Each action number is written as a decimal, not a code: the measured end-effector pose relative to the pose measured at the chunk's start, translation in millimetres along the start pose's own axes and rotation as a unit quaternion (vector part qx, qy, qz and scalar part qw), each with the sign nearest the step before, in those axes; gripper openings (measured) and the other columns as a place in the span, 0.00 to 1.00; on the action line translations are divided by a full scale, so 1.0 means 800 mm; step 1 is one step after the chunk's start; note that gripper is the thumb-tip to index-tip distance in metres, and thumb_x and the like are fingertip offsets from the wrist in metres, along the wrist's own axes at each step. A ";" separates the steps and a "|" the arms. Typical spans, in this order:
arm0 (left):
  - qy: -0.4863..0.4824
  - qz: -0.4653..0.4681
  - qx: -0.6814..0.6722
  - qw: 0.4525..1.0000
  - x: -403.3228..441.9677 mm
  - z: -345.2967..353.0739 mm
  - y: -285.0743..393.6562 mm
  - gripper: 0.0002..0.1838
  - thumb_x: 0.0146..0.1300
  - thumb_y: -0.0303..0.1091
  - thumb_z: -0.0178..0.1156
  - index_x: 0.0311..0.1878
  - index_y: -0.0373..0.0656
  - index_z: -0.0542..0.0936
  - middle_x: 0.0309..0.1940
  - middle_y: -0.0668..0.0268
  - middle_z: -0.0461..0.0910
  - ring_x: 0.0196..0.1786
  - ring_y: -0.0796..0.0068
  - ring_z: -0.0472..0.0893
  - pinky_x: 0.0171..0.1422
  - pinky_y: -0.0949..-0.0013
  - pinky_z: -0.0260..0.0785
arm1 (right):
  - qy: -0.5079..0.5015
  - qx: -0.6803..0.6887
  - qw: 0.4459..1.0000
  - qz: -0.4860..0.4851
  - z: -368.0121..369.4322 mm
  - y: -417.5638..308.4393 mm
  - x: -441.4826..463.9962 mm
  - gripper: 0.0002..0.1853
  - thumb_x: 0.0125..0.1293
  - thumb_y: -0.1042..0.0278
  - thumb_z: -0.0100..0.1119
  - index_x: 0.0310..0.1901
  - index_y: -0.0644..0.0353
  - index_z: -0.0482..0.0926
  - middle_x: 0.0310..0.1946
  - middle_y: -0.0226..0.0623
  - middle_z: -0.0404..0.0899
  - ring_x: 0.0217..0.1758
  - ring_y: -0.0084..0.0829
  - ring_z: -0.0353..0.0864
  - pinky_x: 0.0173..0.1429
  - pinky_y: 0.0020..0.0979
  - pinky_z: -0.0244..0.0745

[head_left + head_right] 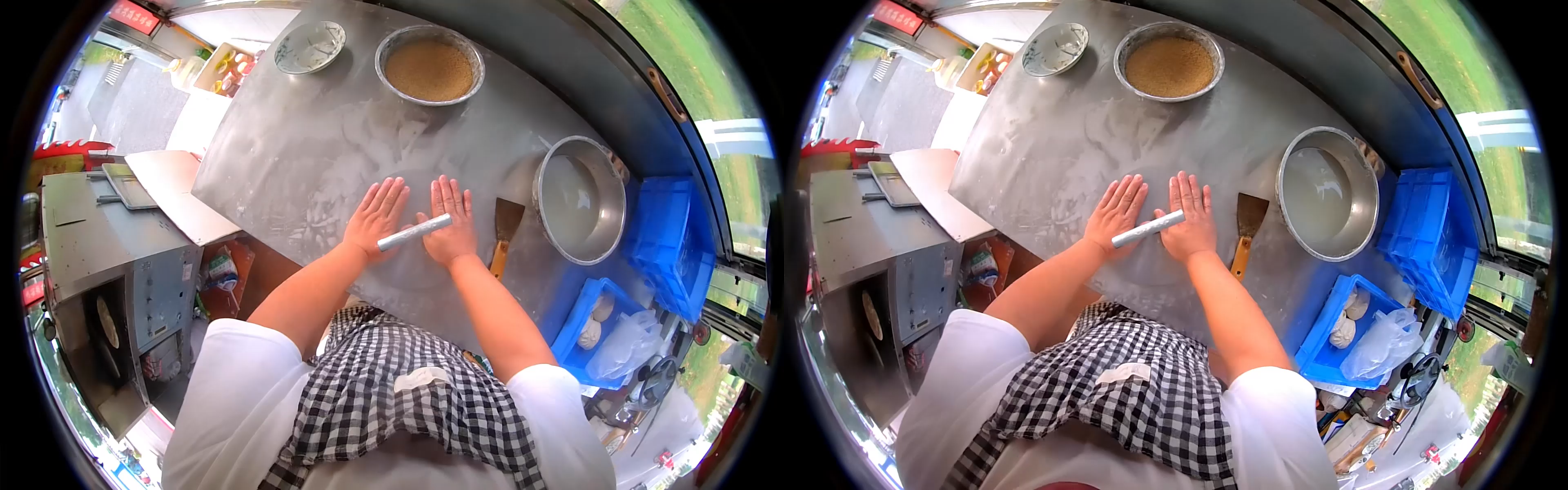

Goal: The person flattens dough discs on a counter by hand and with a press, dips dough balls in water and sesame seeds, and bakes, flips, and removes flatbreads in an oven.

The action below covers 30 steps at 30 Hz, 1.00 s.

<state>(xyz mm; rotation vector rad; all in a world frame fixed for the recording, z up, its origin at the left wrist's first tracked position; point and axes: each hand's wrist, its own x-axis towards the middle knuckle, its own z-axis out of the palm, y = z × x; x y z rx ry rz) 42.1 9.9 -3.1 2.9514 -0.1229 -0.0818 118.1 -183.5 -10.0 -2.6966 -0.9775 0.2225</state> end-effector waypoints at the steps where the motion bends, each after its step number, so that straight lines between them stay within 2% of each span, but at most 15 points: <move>1: -0.005 0.003 -0.003 1.000 0.007 -0.005 -0.008 0.39 0.78 0.54 0.48 0.82 0.37 0.59 0.85 0.55 0.53 0.88 0.58 0.48 0.91 0.54 0.37 | 0.005 -0.002 1.000 0.003 0.001 0.000 0.012 0.40 0.78 0.47 0.51 0.82 0.64 0.57 0.85 0.47 0.50 0.90 0.44 0.43 0.90 0.50 0.37; 3: -0.018 0.013 -0.025 0.999 0.011 -0.010 -0.007 0.38 0.78 0.54 0.48 0.82 0.38 0.60 0.85 0.56 0.54 0.88 0.59 0.49 0.91 0.55 0.38 | 0.026 0.008 1.000 0.003 0.008 0.000 0.008 0.39 0.78 0.48 0.51 0.81 0.64 0.57 0.85 0.47 0.52 0.89 0.44 0.45 0.90 0.50 0.38; 6: 0.043 0.031 -0.078 0.996 0.033 -0.004 -0.015 0.36 0.79 0.52 0.47 0.81 0.38 0.63 0.84 0.55 0.56 0.87 0.58 0.52 0.91 0.53 0.40 | 0.041 0.017 0.999 0.002 0.011 0.007 0.012 0.39 0.78 0.49 0.51 0.81 0.64 0.58 0.85 0.47 0.53 0.89 0.45 0.47 0.89 0.50 0.39; 12: -0.005 0.026 -0.026 0.999 0.018 0.009 -0.004 0.38 0.80 0.58 0.43 0.82 0.41 0.62 0.85 0.60 0.56 0.88 0.63 0.51 0.91 0.55 0.39 | 0.064 0.006 0.998 0.004 0.007 -0.004 0.012 0.38 0.77 0.50 0.52 0.80 0.66 0.60 0.84 0.50 0.55 0.88 0.48 0.51 0.88 0.53 0.44; 14: 0.006 0.035 -0.020 0.999 0.032 0.013 -0.016 0.39 0.80 0.61 0.42 0.82 0.41 0.61 0.86 0.60 0.54 0.88 0.64 0.50 0.91 0.56 0.38 | 0.081 -0.009 0.997 0.010 0.018 0.008 0.017 0.39 0.78 0.48 0.50 0.81 0.65 0.58 0.84 0.47 0.53 0.89 0.46 0.48 0.89 0.52 0.40; 17: -0.007 0.032 0.019 0.999 0.025 0.001 -0.007 0.39 0.80 0.60 0.42 0.83 0.42 0.60 0.86 0.61 0.53 0.88 0.63 0.49 0.91 0.55 0.37 | 0.039 -0.017 0.999 0.030 0.009 0.004 -0.003 0.40 0.78 0.45 0.48 0.82 0.64 0.56 0.85 0.46 0.51 0.90 0.44 0.44 0.90 0.51 0.36; 18: 0.003 0.043 0.037 0.998 0.024 0.003 -0.008 0.38 0.80 0.58 0.43 0.83 0.42 0.59 0.87 0.61 0.52 0.88 0.63 0.49 0.91 0.54 0.38 | 0.026 -0.020 0.999 0.033 0.002 0.000 -0.008 0.41 0.78 0.45 0.48 0.82 0.64 0.55 0.85 0.46 0.50 0.90 0.44 0.42 0.90 0.50 0.35; 21: -0.026 0.037 -0.037 0.998 0.021 -0.001 -0.013 0.38 0.79 0.55 0.47 0.83 0.42 0.59 0.86 0.61 0.52 0.88 0.63 0.49 0.91 0.54 0.38 | 0.014 -0.022 0.998 0.059 0.008 -0.003 -0.006 0.41 0.77 0.46 0.50 0.82 0.65 0.55 0.86 0.46 0.50 0.90 0.44 0.41 0.91 0.50 0.35; 22: -0.026 0.044 0.007 0.999 0.010 0.004 -0.012 0.39 0.76 0.54 0.52 0.83 0.42 0.60 0.86 0.60 0.52 0.88 0.62 0.49 0.91 0.52 0.39 | 0.019 -0.008 0.998 0.055 0.007 -0.008 -0.017 0.41 0.76 0.47 0.53 0.82 0.65 0.56 0.85 0.47 0.50 0.90 0.44 0.42 0.90 0.51 0.36; 25: 0.005 0.043 -0.052 0.998 -0.019 -0.008 0.000 0.43 0.73 0.56 0.55 0.83 0.42 0.59 0.87 0.59 0.51 0.88 0.61 0.48 0.91 0.50 0.36 | 0.039 0.010 0.998 0.044 0.007 -0.010 -0.041 0.41 0.75 0.48 0.55 0.81 0.66 0.58 0.85 0.48 0.52 0.89 0.46 0.45 0.89 0.52 0.38; 26: 0.000 0.046 -0.018 0.999 -0.014 -0.008 0.000 0.45 0.72 0.59 0.55 0.83 0.42 0.59 0.86 0.58 0.52 0.88 0.61 0.49 0.91 0.50 0.35 | 0.033 0.016 0.998 0.043 0.013 -0.016 -0.056 0.41 0.75 0.48 0.54 0.80 0.66 0.58 0.84 0.48 0.52 0.89 0.46 0.46 0.89 0.53 0.39; 30: 0.018 0.047 -0.037 0.998 -0.031 0.013 0.002 0.45 0.71 0.62 0.56 0.82 0.41 0.61 0.85 0.57 0.56 0.88 0.60 0.51 0.90 0.46 0.35 | 0.080 0.006 0.996 0.032 0.015 0.005 -0.025 0.41 0.75 0.47 0.55 0.80 0.66 0.59 0.84 0.49 0.54 0.88 0.47 0.48 0.89 0.54 0.41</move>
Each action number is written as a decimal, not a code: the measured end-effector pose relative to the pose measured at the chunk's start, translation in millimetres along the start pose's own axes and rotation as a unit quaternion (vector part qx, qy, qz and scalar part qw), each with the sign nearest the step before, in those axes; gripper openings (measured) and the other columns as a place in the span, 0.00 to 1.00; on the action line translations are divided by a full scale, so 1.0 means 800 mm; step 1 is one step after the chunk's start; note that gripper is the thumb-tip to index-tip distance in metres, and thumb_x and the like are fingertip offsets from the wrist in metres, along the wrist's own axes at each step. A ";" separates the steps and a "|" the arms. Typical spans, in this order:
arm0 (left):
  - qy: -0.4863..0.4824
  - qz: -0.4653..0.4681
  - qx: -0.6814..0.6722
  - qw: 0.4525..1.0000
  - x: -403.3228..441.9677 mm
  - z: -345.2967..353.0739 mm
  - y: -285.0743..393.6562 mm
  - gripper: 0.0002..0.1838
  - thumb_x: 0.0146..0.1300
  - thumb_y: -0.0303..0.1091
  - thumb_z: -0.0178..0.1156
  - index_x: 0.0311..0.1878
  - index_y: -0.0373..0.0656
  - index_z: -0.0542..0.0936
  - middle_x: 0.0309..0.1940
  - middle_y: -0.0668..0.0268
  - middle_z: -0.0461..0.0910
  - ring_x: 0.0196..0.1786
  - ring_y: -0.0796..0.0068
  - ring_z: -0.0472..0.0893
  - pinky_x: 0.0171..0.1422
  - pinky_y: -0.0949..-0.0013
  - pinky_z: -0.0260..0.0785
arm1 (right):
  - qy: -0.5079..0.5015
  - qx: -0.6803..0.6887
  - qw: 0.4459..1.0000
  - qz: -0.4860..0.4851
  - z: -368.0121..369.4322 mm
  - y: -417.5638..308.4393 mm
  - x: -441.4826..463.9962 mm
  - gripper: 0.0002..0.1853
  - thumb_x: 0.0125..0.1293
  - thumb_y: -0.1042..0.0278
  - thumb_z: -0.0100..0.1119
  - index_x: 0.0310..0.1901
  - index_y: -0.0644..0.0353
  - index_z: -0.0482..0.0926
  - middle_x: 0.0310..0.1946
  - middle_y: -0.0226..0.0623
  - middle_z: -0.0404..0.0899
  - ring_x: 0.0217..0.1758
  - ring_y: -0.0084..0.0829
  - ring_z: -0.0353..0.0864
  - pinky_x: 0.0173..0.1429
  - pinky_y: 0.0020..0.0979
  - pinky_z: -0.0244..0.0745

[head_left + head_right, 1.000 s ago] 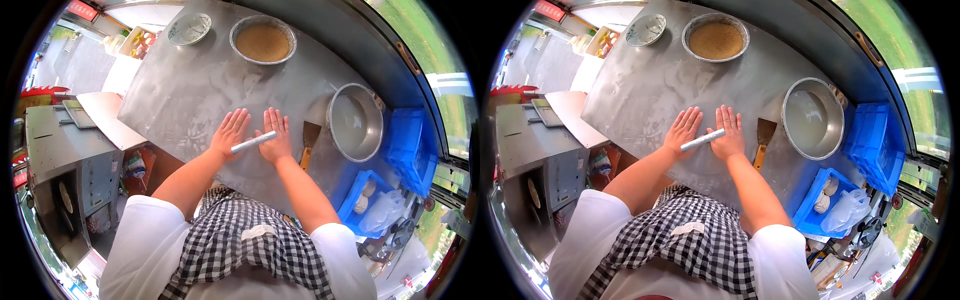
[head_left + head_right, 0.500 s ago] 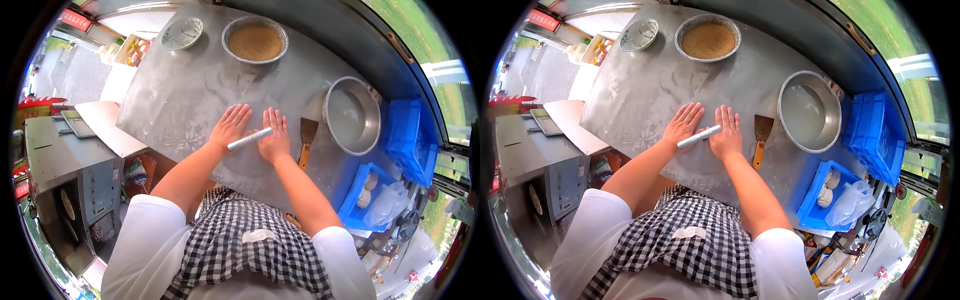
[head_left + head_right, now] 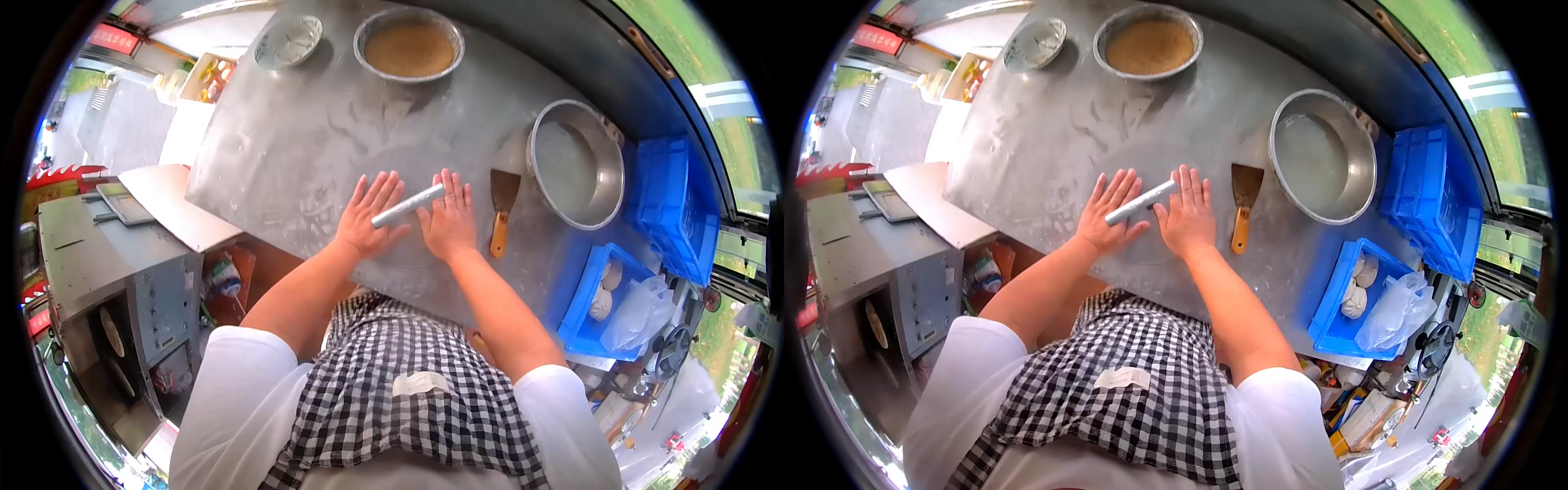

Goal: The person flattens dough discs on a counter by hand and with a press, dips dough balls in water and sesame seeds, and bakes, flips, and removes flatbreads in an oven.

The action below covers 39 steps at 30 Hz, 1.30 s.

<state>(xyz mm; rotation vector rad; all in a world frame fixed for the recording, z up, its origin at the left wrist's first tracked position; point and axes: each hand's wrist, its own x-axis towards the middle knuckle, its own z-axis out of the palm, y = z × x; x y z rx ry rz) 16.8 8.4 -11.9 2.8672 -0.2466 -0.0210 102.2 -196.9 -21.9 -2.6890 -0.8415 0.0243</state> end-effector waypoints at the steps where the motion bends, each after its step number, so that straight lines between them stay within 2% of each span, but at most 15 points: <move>1: 0.001 -0.001 -0.004 1.000 -0.009 -0.001 0.008 0.46 0.70 0.62 0.56 0.82 0.42 0.62 0.85 0.58 0.57 0.88 0.60 0.51 0.90 0.46 0.36 | -0.009 0.006 1.000 0.003 -0.004 -0.009 -0.020 0.41 0.75 0.47 0.55 0.80 0.66 0.59 0.84 0.49 0.53 0.88 0.46 0.49 0.89 0.54 0.41; 5: 0.046 0.015 0.010 0.999 0.010 -0.007 -0.005 0.45 0.68 0.61 0.59 0.81 0.42 0.64 0.84 0.57 0.58 0.87 0.58 0.53 0.89 0.43 0.38 | -0.044 -0.006 0.999 0.016 0.002 -0.005 -0.014 0.42 0.76 0.45 0.54 0.81 0.65 0.58 0.85 0.46 0.52 0.90 0.44 0.45 0.89 0.53 0.37; 9: -0.009 -0.014 -0.006 1.000 -0.035 -0.006 0.024 0.45 0.69 0.61 0.57 0.82 0.43 0.62 0.85 0.58 0.56 0.88 0.58 0.52 0.89 0.42 0.38 | -0.038 -0.056 0.998 0.000 -0.009 -0.011 -0.023 0.44 0.75 0.41 0.54 0.82 0.64 0.57 0.86 0.45 0.49 0.90 0.45 0.43 0.90 0.52 0.36; 11: 0.020 0.001 0.018 1.000 -0.018 0.000 0.007 0.45 0.70 0.61 0.56 0.82 0.44 0.62 0.85 0.60 0.55 0.88 0.59 0.51 0.89 0.42 0.37 | -0.039 -0.023 0.999 0.009 -0.002 -0.006 -0.011 0.44 0.75 0.41 0.54 0.81 0.64 0.58 0.86 0.46 0.49 0.90 0.45 0.43 0.90 0.52 0.35; 12: -0.021 -0.021 0.011 1.000 -0.024 -0.011 0.019 0.44 0.71 0.61 0.55 0.83 0.45 0.61 0.86 0.62 0.54 0.88 0.62 0.49 0.90 0.43 0.36 | -0.059 -0.004 0.998 0.021 -0.008 -0.010 -0.015 0.44 0.76 0.41 0.54 0.81 0.64 0.58 0.86 0.46 0.49 0.90 0.45 0.43 0.90 0.52 0.35; 15: -0.042 -0.040 0.022 0.998 -0.026 -0.015 0.024 0.45 0.71 0.62 0.54 0.84 0.47 0.59 0.86 0.63 0.52 0.89 0.64 0.47 0.91 0.45 0.33 | -0.051 0.007 0.998 0.031 -0.004 -0.010 -0.022 0.44 0.76 0.39 0.52 0.81 0.66 0.58 0.86 0.47 0.49 0.90 0.45 0.42 0.90 0.51 0.34; 19: -0.032 -0.038 0.004 0.999 -0.026 -0.012 0.022 0.44 0.72 0.60 0.55 0.84 0.47 0.58 0.87 0.65 0.51 0.89 0.63 0.46 0.91 0.48 0.32 | -0.049 -0.020 0.998 0.015 0.003 -0.013 -0.038 0.44 0.77 0.39 0.50 0.81 0.68 0.58 0.86 0.47 0.47 0.90 0.44 0.40 0.90 0.51 0.33; 22: -0.024 -0.034 -0.084 0.996 -0.025 -0.020 0.006 0.41 0.72 0.51 0.59 0.83 0.46 0.61 0.85 0.61 0.55 0.88 0.61 0.50 0.91 0.49 0.35 | -0.057 -0.010 0.998 0.020 -0.006 -0.004 -0.021 0.43 0.78 0.39 0.48 0.81 0.68 0.58 0.87 0.46 0.46 0.91 0.43 0.38 0.90 0.51 0.31; 25: 0.109 -0.103 -0.083 0.985 -0.041 -0.035 -0.021 0.36 0.72 0.43 0.62 0.80 0.43 0.65 0.82 0.55 0.62 0.84 0.55 0.59 0.88 0.51 0.48 | -0.102 -0.021 0.993 0.047 -0.015 -0.012 -0.026 0.43 0.79 0.38 0.45 0.81 0.67 0.58 0.87 0.44 0.45 0.91 0.43 0.35 0.90 0.51 0.29; 28: 0.204 -0.182 -0.268 0.924 -0.040 -0.059 -0.023 0.32 0.72 0.38 0.62 0.76 0.41 0.70 0.73 0.49 0.73 0.76 0.51 0.72 0.80 0.54 0.64 | -0.127 -0.067 0.988 0.049 -0.021 -0.010 -0.027 0.43 0.80 0.37 0.43 0.81 0.67 0.57 0.87 0.43 0.43 0.91 0.42 0.34 0.90 0.50 0.26; 31: 0.114 -0.183 -0.326 0.920 -0.018 -0.101 0.007 0.29 0.73 0.41 0.62 0.73 0.40 0.73 0.66 0.48 0.79 0.68 0.49 0.79 0.71 0.54 0.72 | -0.141 -0.065 0.986 0.054 -0.025 -0.013 -0.029 0.43 0.80 0.38 0.43 0.82 0.68 0.55 0.87 0.45 0.43 0.91 0.43 0.34 0.90 0.50 0.26; 33: 0.080 -0.099 -0.253 0.959 -0.004 -0.110 0.035 0.24 0.72 0.44 0.63 0.66 0.42 0.78 0.60 0.51 0.83 0.62 0.49 0.82 0.65 0.52 0.75 | -0.113 -0.053 0.990 0.058 -0.019 -0.011 -0.027 0.43 0.80 0.40 0.43 0.82 0.68 0.54 0.87 0.48 0.44 0.91 0.45 0.36 0.90 0.50 0.27; 36: -0.083 -0.149 -0.223 0.960 0.021 -0.098 0.057 0.18 0.70 0.46 0.64 0.53 0.43 0.81 0.49 0.53 0.86 0.53 0.48 0.85 0.56 0.50 0.77 | -0.064 0.003 0.993 0.096 -0.026 -0.009 -0.023 0.42 0.80 0.43 0.45 0.82 0.69 0.53 0.86 0.52 0.47 0.90 0.48 0.39 0.90 0.51 0.30; 39: -0.052 -0.164 -0.223 0.959 0.033 -0.080 0.053 0.14 0.68 0.45 0.66 0.42 0.43 0.79 0.37 0.56 0.87 0.44 0.47 0.86 0.49 0.46 0.77 | -0.022 0.059 0.990 0.128 -0.037 -0.004 -0.030 0.41 0.81 0.44 0.46 0.81 0.70 0.53 0.85 0.54 0.49 0.89 0.50 0.42 0.90 0.51 0.33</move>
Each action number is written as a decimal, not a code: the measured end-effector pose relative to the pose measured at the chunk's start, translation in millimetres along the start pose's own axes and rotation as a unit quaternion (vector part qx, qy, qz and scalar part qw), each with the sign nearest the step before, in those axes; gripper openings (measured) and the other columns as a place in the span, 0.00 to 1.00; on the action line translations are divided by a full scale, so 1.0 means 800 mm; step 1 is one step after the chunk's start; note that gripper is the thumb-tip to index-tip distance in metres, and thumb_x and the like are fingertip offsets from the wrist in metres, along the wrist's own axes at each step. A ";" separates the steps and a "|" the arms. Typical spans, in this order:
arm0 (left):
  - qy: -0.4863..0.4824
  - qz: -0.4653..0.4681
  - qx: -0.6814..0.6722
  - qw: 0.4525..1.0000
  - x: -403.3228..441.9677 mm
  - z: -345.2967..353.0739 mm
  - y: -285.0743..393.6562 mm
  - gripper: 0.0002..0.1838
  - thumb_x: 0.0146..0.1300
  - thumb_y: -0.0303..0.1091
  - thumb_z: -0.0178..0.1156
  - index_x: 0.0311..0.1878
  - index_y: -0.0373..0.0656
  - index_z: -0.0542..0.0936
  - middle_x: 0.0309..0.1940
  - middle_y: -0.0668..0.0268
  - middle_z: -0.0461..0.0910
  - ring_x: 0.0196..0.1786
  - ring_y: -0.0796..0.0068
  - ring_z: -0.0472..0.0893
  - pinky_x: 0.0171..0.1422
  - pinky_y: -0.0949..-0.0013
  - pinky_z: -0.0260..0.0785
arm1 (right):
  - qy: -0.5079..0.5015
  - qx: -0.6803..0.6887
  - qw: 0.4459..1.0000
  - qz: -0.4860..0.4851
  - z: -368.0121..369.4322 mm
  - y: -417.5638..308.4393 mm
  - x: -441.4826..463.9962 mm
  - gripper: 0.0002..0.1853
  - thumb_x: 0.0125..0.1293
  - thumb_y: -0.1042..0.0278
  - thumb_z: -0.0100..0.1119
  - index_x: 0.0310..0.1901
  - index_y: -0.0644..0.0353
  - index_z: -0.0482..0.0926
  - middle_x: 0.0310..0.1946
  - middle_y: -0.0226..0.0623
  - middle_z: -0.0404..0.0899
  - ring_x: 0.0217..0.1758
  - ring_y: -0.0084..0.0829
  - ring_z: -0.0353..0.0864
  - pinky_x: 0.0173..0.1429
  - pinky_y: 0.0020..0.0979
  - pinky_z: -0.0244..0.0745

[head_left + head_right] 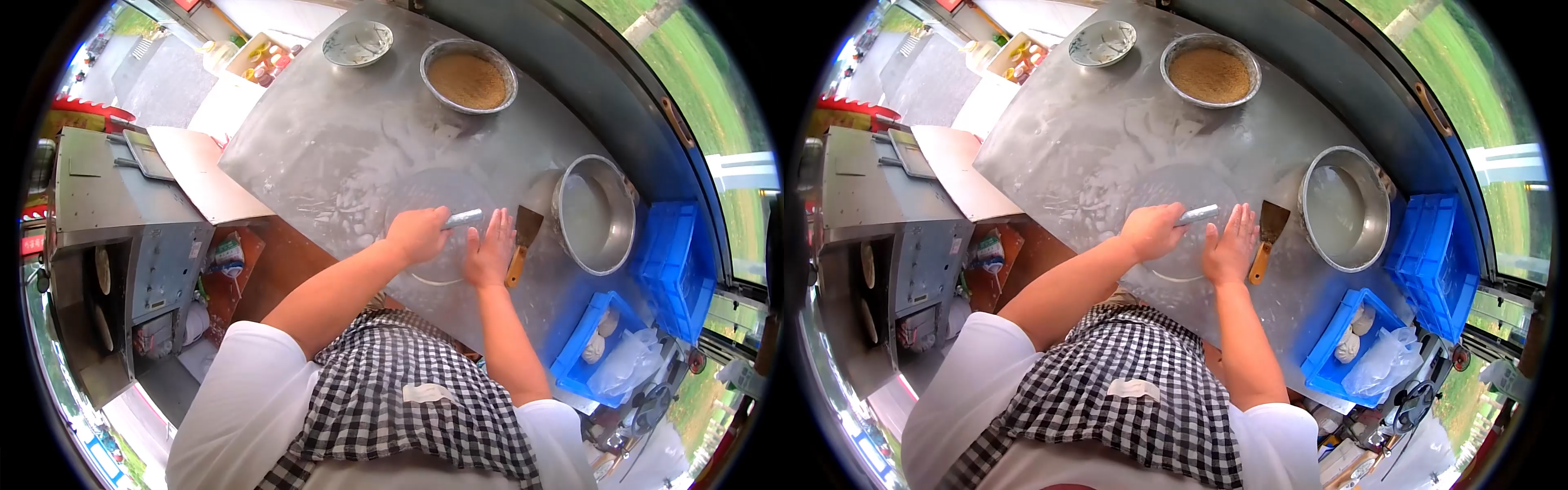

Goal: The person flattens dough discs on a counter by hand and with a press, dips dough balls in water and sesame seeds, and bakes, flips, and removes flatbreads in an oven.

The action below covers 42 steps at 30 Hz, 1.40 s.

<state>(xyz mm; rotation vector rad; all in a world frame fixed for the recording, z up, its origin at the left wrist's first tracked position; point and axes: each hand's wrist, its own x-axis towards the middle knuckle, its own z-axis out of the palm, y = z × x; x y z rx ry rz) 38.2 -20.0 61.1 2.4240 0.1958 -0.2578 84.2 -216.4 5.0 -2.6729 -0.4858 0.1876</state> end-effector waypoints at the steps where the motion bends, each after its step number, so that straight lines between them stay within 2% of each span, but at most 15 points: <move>1: 0.031 0.012 0.004 0.999 -0.001 0.002 -0.001 0.14 0.68 0.45 0.66 0.42 0.44 0.79 0.36 0.56 0.86 0.42 0.47 0.86 0.47 0.47 0.77 | 0.015 0.038 0.999 -0.002 -0.007 0.003 -0.004 0.40 0.81 0.45 0.45 0.81 0.70 0.54 0.84 0.54 0.50 0.89 0.50 0.44 0.89 0.50 0.36; 3: 0.084 0.049 0.010 0.995 0.000 -0.002 -0.007 0.13 0.68 0.44 0.66 0.40 0.44 0.79 0.33 0.55 0.86 0.40 0.46 0.86 0.44 0.47 0.77 | 0.055 0.112 0.992 0.006 -0.025 0.011 -0.011 0.38 0.82 0.46 0.45 0.80 0.71 0.56 0.83 0.56 0.53 0.88 0.52 0.48 0.89 0.49 0.41; 6: 0.161 0.043 -0.012 0.986 0.000 -0.084 0.008 0.10 0.67 0.41 0.67 0.41 0.46 0.80 0.31 0.53 0.85 0.38 0.45 0.85 0.42 0.48 0.76 | 0.117 0.196 0.974 0.004 -0.065 0.009 -0.028 0.35 0.83 0.50 0.47 0.77 0.72 0.60 0.79 0.57 0.61 0.84 0.54 0.58 0.85 0.48 0.52; 7: 0.202 0.050 -0.031 0.978 0.005 -0.116 0.010 0.09 0.67 0.41 0.66 0.41 0.47 0.81 0.30 0.53 0.84 0.38 0.44 0.85 0.43 0.47 0.77 | 0.164 0.210 0.964 0.000 -0.068 0.007 -0.028 0.32 0.82 0.54 0.51 0.74 0.73 0.65 0.74 0.57 0.68 0.78 0.53 0.66 0.81 0.46 0.61; 9: 0.212 0.048 -0.087 0.972 0.007 -0.173 -0.006 0.09 0.69 0.39 0.67 0.43 0.45 0.81 0.28 0.52 0.83 0.33 0.46 0.83 0.39 0.52 0.75 | 0.155 0.220 0.963 0.022 -0.067 0.016 -0.027 0.30 0.81 0.55 0.53 0.73 0.71 0.68 0.71 0.56 0.71 0.75 0.52 0.69 0.79 0.45 0.64; 11: 0.233 0.047 -0.093 0.967 -0.006 -0.216 -0.018 0.08 0.71 0.36 0.66 0.43 0.41 0.81 0.22 0.55 0.77 0.25 0.55 0.75 0.35 0.59 0.70 | 0.152 0.246 0.957 0.037 -0.062 0.019 -0.017 0.28 0.77 0.57 0.58 0.71 0.67 0.72 0.68 0.51 0.74 0.69 0.47 0.75 0.74 0.43 0.70; 14: 0.252 -0.002 -0.020 0.968 -0.013 -0.231 -0.075 0.10 0.69 0.37 0.67 0.44 0.40 0.81 0.27 0.53 0.80 0.30 0.53 0.80 0.39 0.56 0.72 | 0.068 0.210 0.972 0.080 -0.061 0.008 -0.005 0.28 0.73 0.60 0.63 0.70 0.65 0.73 0.65 0.48 0.76 0.64 0.44 0.78 0.70 0.42 0.73; 20: 0.241 -0.086 0.113 0.960 -0.023 -0.193 -0.205 0.12 0.69 0.39 0.66 0.46 0.41 0.81 0.33 0.49 0.84 0.40 0.43 0.84 0.45 0.48 0.73 | -0.020 0.109 0.989 0.096 -0.026 0.015 0.025 0.29 0.68 0.59 0.68 0.68 0.63 0.76 0.60 0.47 0.79 0.63 0.47 0.80 0.66 0.45 0.76; 23: 0.245 -0.120 0.041 0.961 -0.034 -0.176 -0.246 0.14 0.69 0.40 0.67 0.47 0.40 0.81 0.37 0.49 0.85 0.43 0.43 0.84 0.48 0.48 0.74 | -0.055 0.075 0.989 0.115 -0.032 0.004 0.038 0.31 0.65 0.57 0.70 0.66 0.63 0.77 0.60 0.47 0.79 0.64 0.47 0.80 0.65 0.45 0.77; 26: 0.239 -0.132 0.074 0.959 -0.043 -0.171 -0.255 0.17 0.67 0.39 0.69 0.53 0.40 0.82 0.44 0.49 0.85 0.48 0.44 0.83 0.52 0.50 0.75 | -0.064 0.047 0.988 0.133 -0.026 0.002 0.052 0.29 0.63 0.55 0.73 0.61 0.63 0.79 0.56 0.46 0.82 0.61 0.47 0.82 0.62 0.45 0.78; 29: 0.351 -0.038 0.134 0.926 -0.047 -0.169 -0.210 0.22 0.63 0.37 0.72 0.59 0.42 0.82 0.51 0.52 0.84 0.52 0.46 0.83 0.56 0.51 0.76 | -0.110 0.061 0.979 0.163 -0.021 0.006 0.069 0.24 0.61 0.54 0.74 0.52 0.62 0.82 0.48 0.45 0.86 0.54 0.46 0.86 0.57 0.44 0.80; 34: 0.299 0.108 0.105 0.942 -0.069 -0.105 -0.109 0.28 0.57 0.33 0.75 0.62 0.42 0.81 0.57 0.56 0.82 0.58 0.52 0.81 0.64 0.53 0.74 | -0.181 0.070 0.965 0.178 -0.014 0.011 0.085 0.17 0.59 0.57 0.74 0.42 0.60 0.82 0.39 0.43 0.89 0.47 0.44 0.88 0.53 0.41 0.81; 36: 0.238 0.115 0.047 0.963 -0.079 -0.067 -0.089 0.28 0.57 0.32 0.74 0.62 0.42 0.81 0.60 0.57 0.81 0.61 0.52 0.80 0.67 0.53 0.73 | -0.221 0.066 0.957 0.175 -0.023 0.006 0.090 0.16 0.59 0.58 0.73 0.42 0.60 0.82 0.41 0.43 0.89 0.47 0.44 0.88 0.53 0.41 0.81; 39: 0.188 0.092 -0.014 0.978 -0.092 -0.021 -0.071 0.27 0.59 0.31 0.73 0.62 0.41 0.81 0.62 0.56 0.80 0.62 0.51 0.80 0.67 0.53 0.73 | -0.206 0.052 0.963 0.167 -0.028 0.001 0.085 0.14 0.58 0.59 0.72 0.38 0.60 0.83 0.39 0.42 0.89 0.47 0.43 0.89 0.52 0.41 0.81; 42: 0.159 0.082 -0.061 0.982 -0.096 -0.001 -0.067 0.26 0.60 0.31 0.72 0.62 0.40 0.81 0.62 0.56 0.80 0.63 0.50 0.79 0.68 0.53 0.73 | -0.137 0.087 0.975 0.150 -0.020 0.011 0.076 0.13 0.56 0.59 0.72 0.34 0.61 0.84 0.36 0.43 0.90 0.45 0.45 0.89 0.51 0.42 0.82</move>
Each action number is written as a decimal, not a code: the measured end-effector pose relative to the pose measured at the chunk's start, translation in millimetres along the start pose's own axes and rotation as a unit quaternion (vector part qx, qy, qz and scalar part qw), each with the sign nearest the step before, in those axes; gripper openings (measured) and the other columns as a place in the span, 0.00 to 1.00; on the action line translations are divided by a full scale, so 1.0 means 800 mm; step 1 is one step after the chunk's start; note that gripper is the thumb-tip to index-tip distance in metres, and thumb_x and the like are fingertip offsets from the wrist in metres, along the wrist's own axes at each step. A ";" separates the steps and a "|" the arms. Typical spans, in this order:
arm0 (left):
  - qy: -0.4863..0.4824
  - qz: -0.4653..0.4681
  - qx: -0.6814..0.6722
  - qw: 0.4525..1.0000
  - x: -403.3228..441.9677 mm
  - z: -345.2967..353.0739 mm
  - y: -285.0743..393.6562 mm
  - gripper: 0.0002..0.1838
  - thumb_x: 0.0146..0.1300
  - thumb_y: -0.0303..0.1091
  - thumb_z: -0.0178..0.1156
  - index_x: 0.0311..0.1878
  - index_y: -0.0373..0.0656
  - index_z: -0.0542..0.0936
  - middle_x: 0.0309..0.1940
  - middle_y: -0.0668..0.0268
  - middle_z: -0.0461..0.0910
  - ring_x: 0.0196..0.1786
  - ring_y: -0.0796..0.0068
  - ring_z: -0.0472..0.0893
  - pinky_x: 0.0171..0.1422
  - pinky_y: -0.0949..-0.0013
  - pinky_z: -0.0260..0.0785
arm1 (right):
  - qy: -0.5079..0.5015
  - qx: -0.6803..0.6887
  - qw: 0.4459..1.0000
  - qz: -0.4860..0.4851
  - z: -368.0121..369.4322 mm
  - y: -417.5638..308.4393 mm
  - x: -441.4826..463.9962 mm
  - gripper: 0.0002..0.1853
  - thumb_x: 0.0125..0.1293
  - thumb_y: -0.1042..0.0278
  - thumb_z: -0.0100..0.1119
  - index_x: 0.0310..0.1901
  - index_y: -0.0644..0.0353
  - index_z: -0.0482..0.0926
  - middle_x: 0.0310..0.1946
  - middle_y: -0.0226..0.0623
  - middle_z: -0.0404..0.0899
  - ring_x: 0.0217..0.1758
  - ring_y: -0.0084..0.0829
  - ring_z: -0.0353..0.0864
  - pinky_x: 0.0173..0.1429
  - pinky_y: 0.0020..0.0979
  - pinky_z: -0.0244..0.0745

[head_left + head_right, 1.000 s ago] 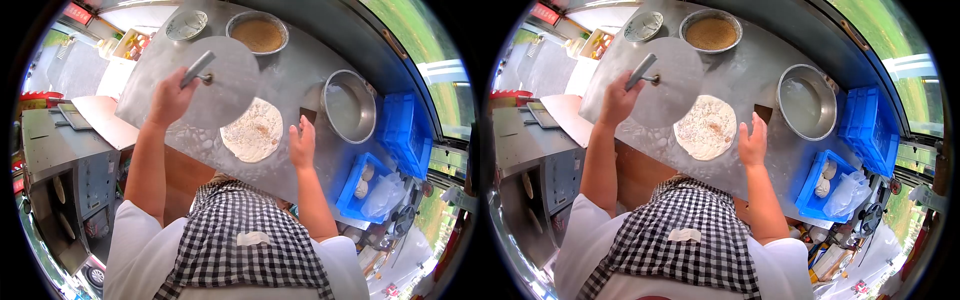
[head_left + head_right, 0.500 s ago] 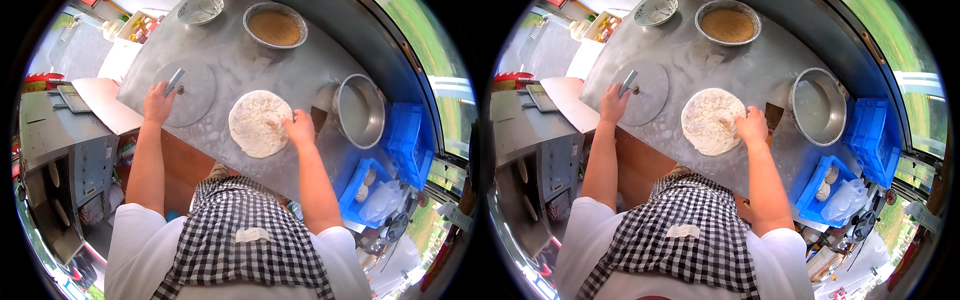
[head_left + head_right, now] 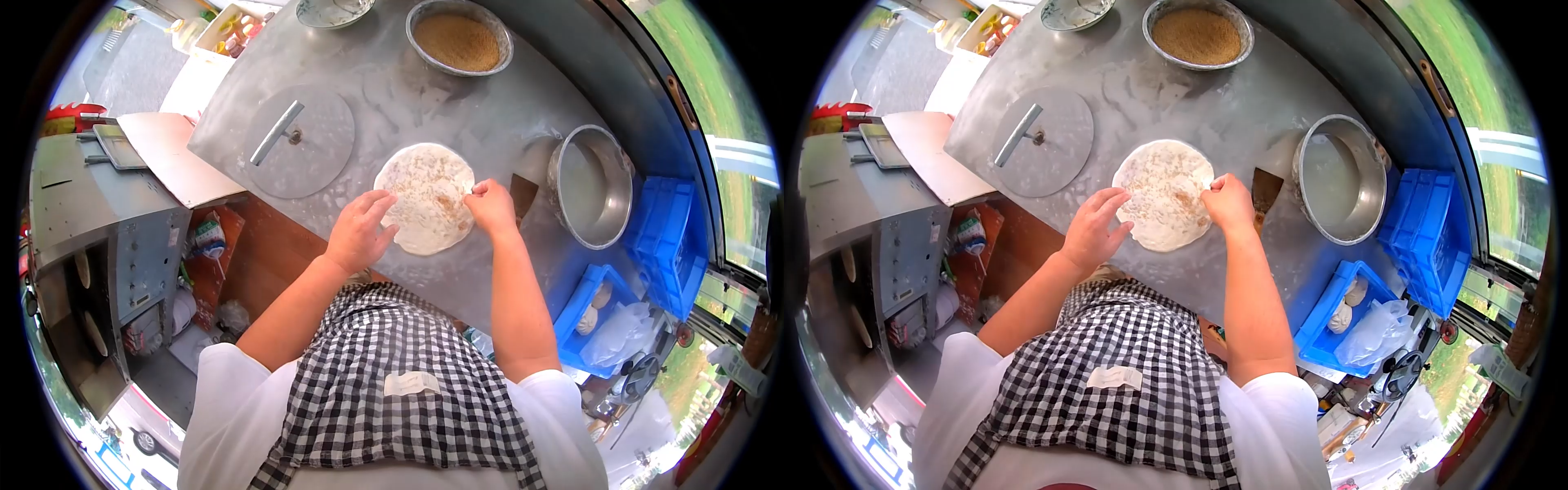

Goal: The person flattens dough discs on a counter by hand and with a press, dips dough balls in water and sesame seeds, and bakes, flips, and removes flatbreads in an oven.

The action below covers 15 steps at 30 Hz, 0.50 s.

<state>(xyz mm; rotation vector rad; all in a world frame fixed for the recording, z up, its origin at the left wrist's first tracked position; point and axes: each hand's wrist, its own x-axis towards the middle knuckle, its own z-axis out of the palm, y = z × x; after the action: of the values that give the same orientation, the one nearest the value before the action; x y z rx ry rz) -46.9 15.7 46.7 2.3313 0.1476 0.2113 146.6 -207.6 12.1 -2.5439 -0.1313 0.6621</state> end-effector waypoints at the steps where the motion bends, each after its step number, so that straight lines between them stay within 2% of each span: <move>1: -0.004 -0.004 -0.002 1.000 -0.001 0.002 0.001 0.26 0.60 0.31 0.72 0.62 0.40 0.80 0.62 0.55 0.80 0.63 0.50 0.79 0.68 0.53 0.73 | -0.009 -0.001 1.000 0.005 0.000 0.002 0.000 0.13 0.56 0.60 0.72 0.34 0.61 0.84 0.35 0.43 0.89 0.44 0.43 0.89 0.50 0.41 0.82; 3: -0.012 -0.010 -0.004 1.000 0.000 0.001 0.003 0.26 0.60 0.31 0.72 0.62 0.39 0.80 0.62 0.55 0.80 0.63 0.50 0.79 0.68 0.53 0.73 | -0.026 -0.001 1.000 0.013 -0.004 0.002 0.001 0.12 0.55 0.62 0.73 0.33 0.62 0.84 0.33 0.42 0.88 0.41 0.38 0.89 0.48 0.39 0.81; 6: 0.003 -0.034 -0.018 0.999 0.005 -0.004 0.011 0.25 0.61 0.30 0.71 0.62 0.39 0.80 0.61 0.54 0.80 0.63 0.49 0.79 0.67 0.53 0.74 | -0.159 0.058 0.984 0.060 -0.015 -0.001 0.006 0.11 0.55 0.65 0.72 0.35 0.63 0.84 0.32 0.39 0.86 0.38 0.29 0.86 0.46 0.34 0.79; 9: 0.021 -0.046 -0.021 0.998 0.007 -0.006 0.017 0.24 0.62 0.30 0.70 0.61 0.38 0.80 0.61 0.52 0.79 0.63 0.48 0.79 0.67 0.54 0.74 | -0.161 0.131 0.977 0.040 -0.024 -0.003 0.000 0.08 0.56 0.69 0.70 0.34 0.62 0.83 0.30 0.34 0.83 0.37 0.24 0.82 0.44 0.30 0.76; 12: 0.047 -0.054 -0.031 0.997 0.002 0.003 0.014 0.23 0.63 0.31 0.70 0.61 0.38 0.80 0.61 0.52 0.80 0.62 0.48 0.80 0.66 0.54 0.75 | -0.177 0.318 0.928 0.082 -0.029 0.002 0.000 0.06 0.58 0.70 0.68 0.33 0.61 0.82 0.31 0.33 0.83 0.35 0.26 0.80 0.44 0.30 0.77; 13: 0.055 -0.062 -0.043 0.996 -0.001 0.008 0.013 0.23 0.63 0.32 0.70 0.60 0.37 0.80 0.60 0.52 0.80 0.62 0.49 0.81 0.66 0.55 0.75 | -0.208 0.371 0.900 0.098 -0.034 0.001 -0.002 0.06 0.61 0.69 0.65 0.36 0.61 0.81 0.35 0.35 0.84 0.38 0.29 0.83 0.49 0.33 0.78; 15: 0.069 -0.078 -0.066 0.992 -0.006 0.020 0.011 0.22 0.64 0.32 0.70 0.60 0.37 0.81 0.59 0.52 0.80 0.61 0.50 0.81 0.65 0.56 0.76 | -0.247 0.387 0.879 0.127 -0.043 -0.003 -0.004 0.07 0.64 0.69 0.62 0.42 0.60 0.81 0.39 0.37 0.86 0.42 0.31 0.85 0.54 0.36 0.79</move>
<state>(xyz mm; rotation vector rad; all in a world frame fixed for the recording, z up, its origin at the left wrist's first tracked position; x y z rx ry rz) -47.8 -2.2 41.8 2.1624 0.3714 0.2961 160.6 -221.7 40.9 -1.5932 0.2566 1.1782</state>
